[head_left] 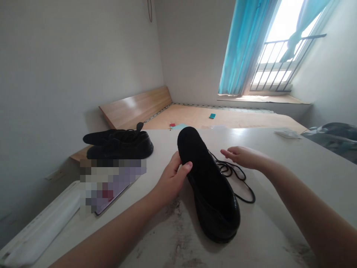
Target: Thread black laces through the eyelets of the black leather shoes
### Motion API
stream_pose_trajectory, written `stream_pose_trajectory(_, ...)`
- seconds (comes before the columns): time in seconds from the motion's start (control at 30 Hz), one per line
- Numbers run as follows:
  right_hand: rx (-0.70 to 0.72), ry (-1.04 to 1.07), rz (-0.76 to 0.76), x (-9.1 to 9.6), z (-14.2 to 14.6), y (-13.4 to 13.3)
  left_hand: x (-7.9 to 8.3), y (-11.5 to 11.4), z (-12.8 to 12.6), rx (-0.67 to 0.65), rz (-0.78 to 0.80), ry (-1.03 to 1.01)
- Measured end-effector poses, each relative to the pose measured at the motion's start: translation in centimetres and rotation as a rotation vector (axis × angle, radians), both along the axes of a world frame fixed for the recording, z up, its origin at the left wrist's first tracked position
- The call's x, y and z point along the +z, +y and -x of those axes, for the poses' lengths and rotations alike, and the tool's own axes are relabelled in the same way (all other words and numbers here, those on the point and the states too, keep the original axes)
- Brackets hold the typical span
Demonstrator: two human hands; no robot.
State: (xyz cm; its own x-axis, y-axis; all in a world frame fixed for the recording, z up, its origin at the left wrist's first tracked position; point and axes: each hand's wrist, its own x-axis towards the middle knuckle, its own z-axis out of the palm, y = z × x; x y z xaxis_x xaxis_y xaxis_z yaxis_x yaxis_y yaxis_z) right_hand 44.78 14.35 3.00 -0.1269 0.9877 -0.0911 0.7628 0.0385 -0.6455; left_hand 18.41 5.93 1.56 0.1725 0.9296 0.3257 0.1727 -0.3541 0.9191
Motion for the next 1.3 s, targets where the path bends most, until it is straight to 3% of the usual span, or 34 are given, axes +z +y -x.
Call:
stream_pose_trajectory(0.1, 0.105, 0.050, -0.168, 1.4, 1.9, -1.5, 0.1, 0.0, 0.0, -0.034, 0.028, -0.046)
stream_pose_trajectory(0.2, 0.468, 0.264, -0.246, 2.3, 4.6, -3.5, 0.3, 0.0, 0.1, -0.076, 0.023, -0.064)
stream_pose_trajectory(0.23, 0.531, 0.293, -0.261, 2.5, 5.4, -4.1, 0.4, 0.0, 0.2, -0.079, 0.009, -0.052)
stream_pose_trajectory(0.33, 0.425, 0.369, -0.232, 2.7, 7.0, -5.4, 0.7, -0.1, 0.4, -0.072, -0.070, 0.059)
stream_pose_trajectory(0.5, 0.212, 0.970, -0.107, 4.2, 6.1, -5.5, 1.4, -0.4, 0.7, -0.013, -0.224, 0.282)
stream_pose_trajectory(0.6, 0.111, 1.132, -0.106, 4.9, 4.7, -4.7, 1.8, -0.6, 0.7, 0.018, -0.236, 0.381)
stream_pose_trajectory(0.7, 0.105, 1.032, 0.002, 4.5, 4.1, -4.2, 2.2, -0.8, 0.5, 0.074, -0.195, 0.430)
stream_pose_trajectory(0.83, 0.071, 0.722, 0.144, 3.3, 5.2, -4.5, 2.8, -1.0, 0.3, 0.136, -0.128, 0.518)
stream_pose_trajectory(0.93, 0.156, 0.469, 0.084, 2.8, 6.7, -5.3, 3.4, -1.1, 0.5, 0.162, -0.096, 0.651)
stream_pose_trajectory(1.03, 0.227, 0.383, -0.001, 2.3, 7.9, -5.8, 3.9, -1.2, 1.1, 0.126, -0.079, 0.743)
stream_pose_trajectory(1.17, 0.204, 0.376, -0.150, 1.7, 9.0, -6.5, 3.8, -1.4, 1.6, 0.117, -0.068, 0.782)
stream_pose_trajectory(1.3, 0.150, 0.310, -0.211, 2.0, 9.1, -7.3, 3.5, -1.5, 1.3, 0.202, -0.091, 0.783)
